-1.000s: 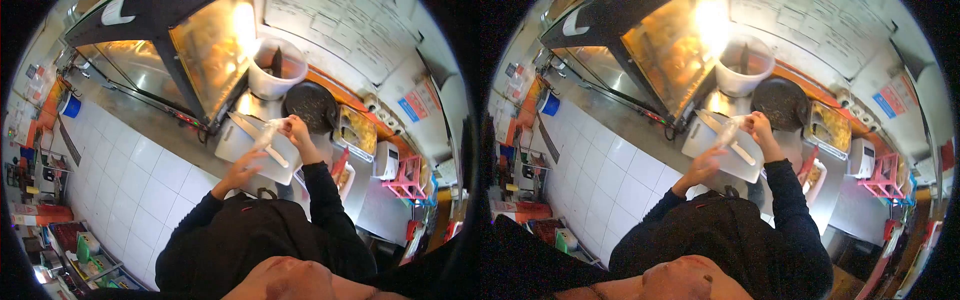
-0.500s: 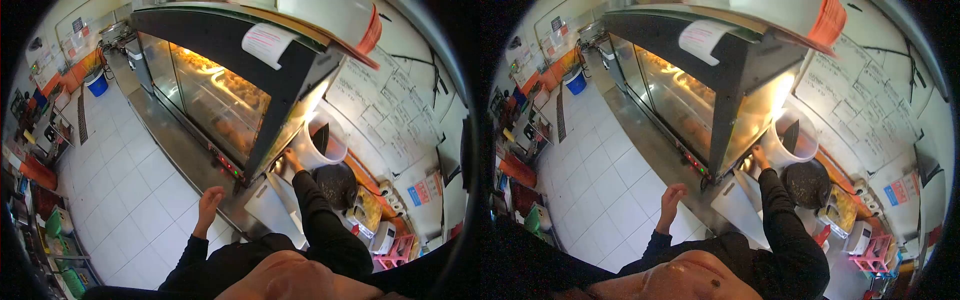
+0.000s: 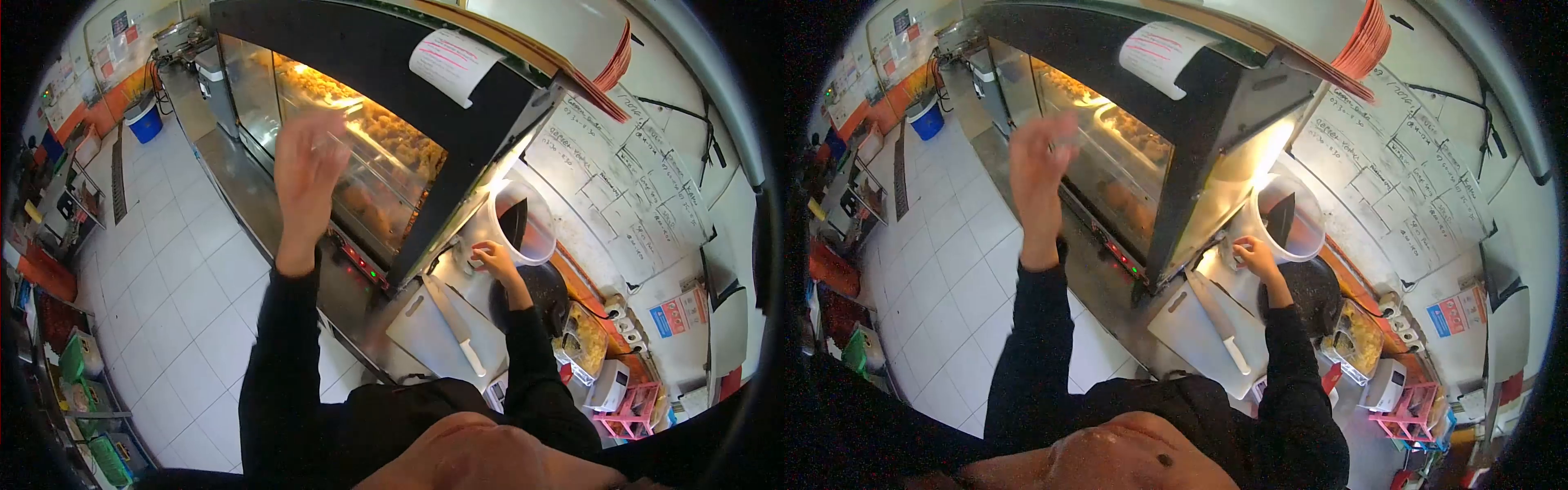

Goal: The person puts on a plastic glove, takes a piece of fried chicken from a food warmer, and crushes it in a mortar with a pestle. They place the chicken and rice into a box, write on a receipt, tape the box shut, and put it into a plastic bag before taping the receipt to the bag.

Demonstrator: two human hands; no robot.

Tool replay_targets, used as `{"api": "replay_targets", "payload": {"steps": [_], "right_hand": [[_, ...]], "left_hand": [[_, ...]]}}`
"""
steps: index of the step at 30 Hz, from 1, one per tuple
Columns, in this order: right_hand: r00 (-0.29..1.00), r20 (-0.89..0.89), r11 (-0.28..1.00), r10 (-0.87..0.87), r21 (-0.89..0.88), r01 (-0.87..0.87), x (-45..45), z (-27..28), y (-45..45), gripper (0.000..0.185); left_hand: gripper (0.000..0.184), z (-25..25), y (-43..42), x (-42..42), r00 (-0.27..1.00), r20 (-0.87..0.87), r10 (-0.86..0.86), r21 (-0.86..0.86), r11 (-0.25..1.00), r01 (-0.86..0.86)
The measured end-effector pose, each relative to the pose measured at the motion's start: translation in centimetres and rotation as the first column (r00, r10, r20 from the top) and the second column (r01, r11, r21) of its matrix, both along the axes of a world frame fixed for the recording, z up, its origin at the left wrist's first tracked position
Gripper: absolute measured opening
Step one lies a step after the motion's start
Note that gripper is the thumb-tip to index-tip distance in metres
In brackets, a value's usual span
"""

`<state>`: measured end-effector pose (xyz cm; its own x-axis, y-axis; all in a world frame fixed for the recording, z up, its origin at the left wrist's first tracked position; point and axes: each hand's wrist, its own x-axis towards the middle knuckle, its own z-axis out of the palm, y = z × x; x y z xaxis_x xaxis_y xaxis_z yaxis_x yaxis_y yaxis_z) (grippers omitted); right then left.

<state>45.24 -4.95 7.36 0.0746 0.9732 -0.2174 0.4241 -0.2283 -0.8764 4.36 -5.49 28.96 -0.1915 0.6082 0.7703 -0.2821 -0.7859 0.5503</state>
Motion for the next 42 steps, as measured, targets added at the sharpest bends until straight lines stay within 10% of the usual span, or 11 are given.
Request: {"api": "replay_targets", "payload": {"steps": [4,17,42], "right_hand": [[0.984,-0.045,0.984,0.173,0.048,-0.170,1.4,4.1,-4.3,0.026],[0.981,-0.185,0.979,-0.055,0.181,0.089,4.4,5.1,-15.9,0.027],[0.976,-0.079,0.929,-0.201,0.301,0.215,4.0,4.8,-16.4,0.021]], "left_hand": [[0.043,7.8,3.0,3.3,0.984,-0.142,0.104,0.251,0.966,-0.066],[0.061,4.0,-5.7,10.3,0.760,-0.473,-0.446,-0.005,0.864,0.504],[0.074,2.1,-5.9,14.3,0.639,-0.415,-0.648,-0.233,0.754,0.614]]}}
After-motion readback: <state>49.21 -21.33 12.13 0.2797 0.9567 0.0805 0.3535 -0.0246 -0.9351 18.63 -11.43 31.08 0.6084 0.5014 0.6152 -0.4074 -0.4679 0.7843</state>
